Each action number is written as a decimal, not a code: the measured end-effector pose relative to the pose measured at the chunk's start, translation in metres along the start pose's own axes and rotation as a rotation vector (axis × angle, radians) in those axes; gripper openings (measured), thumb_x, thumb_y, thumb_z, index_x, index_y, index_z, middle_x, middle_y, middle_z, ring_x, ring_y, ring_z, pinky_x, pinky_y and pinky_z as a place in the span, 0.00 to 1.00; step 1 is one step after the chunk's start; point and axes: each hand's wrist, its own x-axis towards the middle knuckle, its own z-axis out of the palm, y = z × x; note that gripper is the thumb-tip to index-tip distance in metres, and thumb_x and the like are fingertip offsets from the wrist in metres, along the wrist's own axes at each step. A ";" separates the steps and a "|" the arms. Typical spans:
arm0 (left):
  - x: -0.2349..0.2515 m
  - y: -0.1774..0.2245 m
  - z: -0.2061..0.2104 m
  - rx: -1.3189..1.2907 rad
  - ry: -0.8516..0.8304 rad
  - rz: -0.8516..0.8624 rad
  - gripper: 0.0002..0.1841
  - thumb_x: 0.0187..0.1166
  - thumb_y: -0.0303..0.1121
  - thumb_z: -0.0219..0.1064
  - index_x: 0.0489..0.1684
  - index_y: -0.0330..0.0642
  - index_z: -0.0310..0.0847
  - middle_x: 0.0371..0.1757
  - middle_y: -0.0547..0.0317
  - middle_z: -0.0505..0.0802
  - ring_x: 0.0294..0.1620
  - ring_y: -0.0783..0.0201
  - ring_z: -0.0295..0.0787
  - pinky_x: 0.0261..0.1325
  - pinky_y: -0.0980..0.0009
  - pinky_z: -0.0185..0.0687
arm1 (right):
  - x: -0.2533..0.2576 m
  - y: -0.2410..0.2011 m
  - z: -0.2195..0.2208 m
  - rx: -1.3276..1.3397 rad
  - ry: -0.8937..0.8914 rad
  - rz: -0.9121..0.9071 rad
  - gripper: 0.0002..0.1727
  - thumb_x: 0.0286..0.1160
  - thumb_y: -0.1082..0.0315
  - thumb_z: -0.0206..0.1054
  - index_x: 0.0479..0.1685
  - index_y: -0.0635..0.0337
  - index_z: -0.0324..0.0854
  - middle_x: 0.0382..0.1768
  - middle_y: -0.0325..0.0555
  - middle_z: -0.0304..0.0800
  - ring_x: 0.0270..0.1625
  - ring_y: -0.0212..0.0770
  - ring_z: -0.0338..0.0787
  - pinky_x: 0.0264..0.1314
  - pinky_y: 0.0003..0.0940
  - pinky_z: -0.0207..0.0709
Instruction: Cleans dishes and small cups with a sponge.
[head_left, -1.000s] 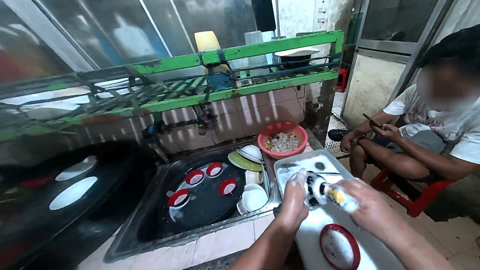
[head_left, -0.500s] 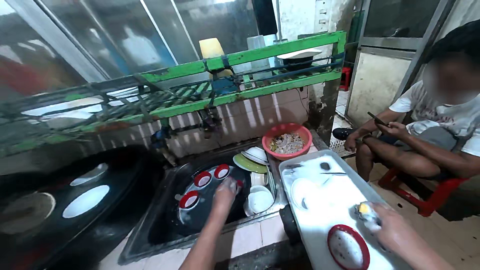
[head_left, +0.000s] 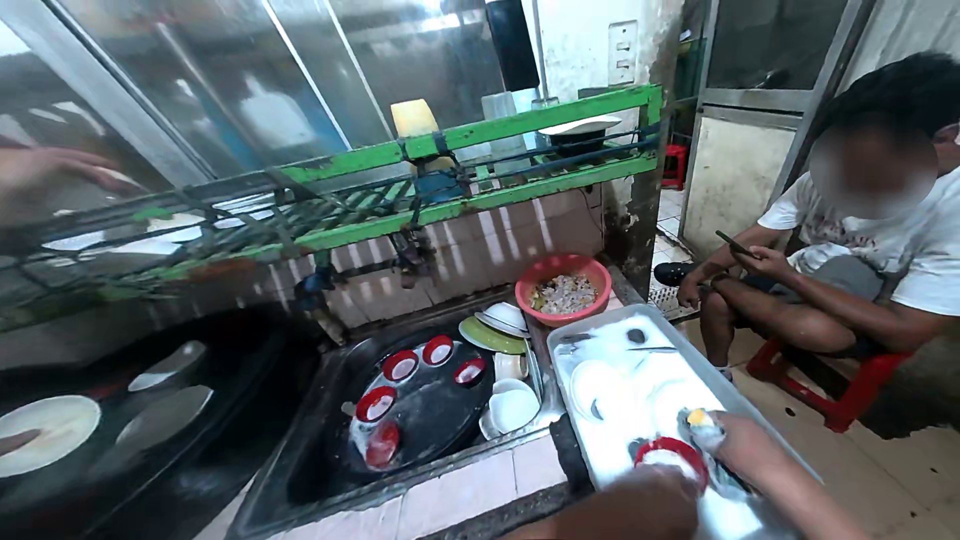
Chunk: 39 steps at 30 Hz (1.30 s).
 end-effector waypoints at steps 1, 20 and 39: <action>0.006 -0.004 -0.007 -0.146 0.023 -0.055 0.18 0.87 0.29 0.57 0.67 0.26 0.80 0.65 0.32 0.88 0.71 0.39 0.84 0.76 0.42 0.74 | -0.005 0.001 -0.003 0.119 0.106 -0.021 0.25 0.77 0.59 0.72 0.67 0.69 0.82 0.62 0.70 0.87 0.70 0.66 0.85 0.75 0.66 0.72; -0.035 0.014 -0.039 -0.802 0.531 -0.074 0.20 0.78 0.25 0.64 0.67 0.26 0.79 0.61 0.42 0.90 0.64 0.60 0.86 0.72 0.62 0.80 | -0.042 -0.061 0.003 0.559 0.325 -0.341 0.31 0.71 0.65 0.73 0.75 0.67 0.76 0.67 0.61 0.86 0.71 0.53 0.86 0.76 0.53 0.76; -0.001 0.016 -0.069 -1.980 1.074 -0.222 0.16 0.94 0.36 0.47 0.57 0.35 0.78 0.42 0.48 0.89 0.43 0.58 0.89 0.47 0.60 0.88 | -0.018 -0.076 0.058 0.337 0.867 -0.843 0.33 0.78 0.46 0.58 0.70 0.64 0.82 0.72 0.61 0.85 0.80 0.58 0.79 0.83 0.58 0.70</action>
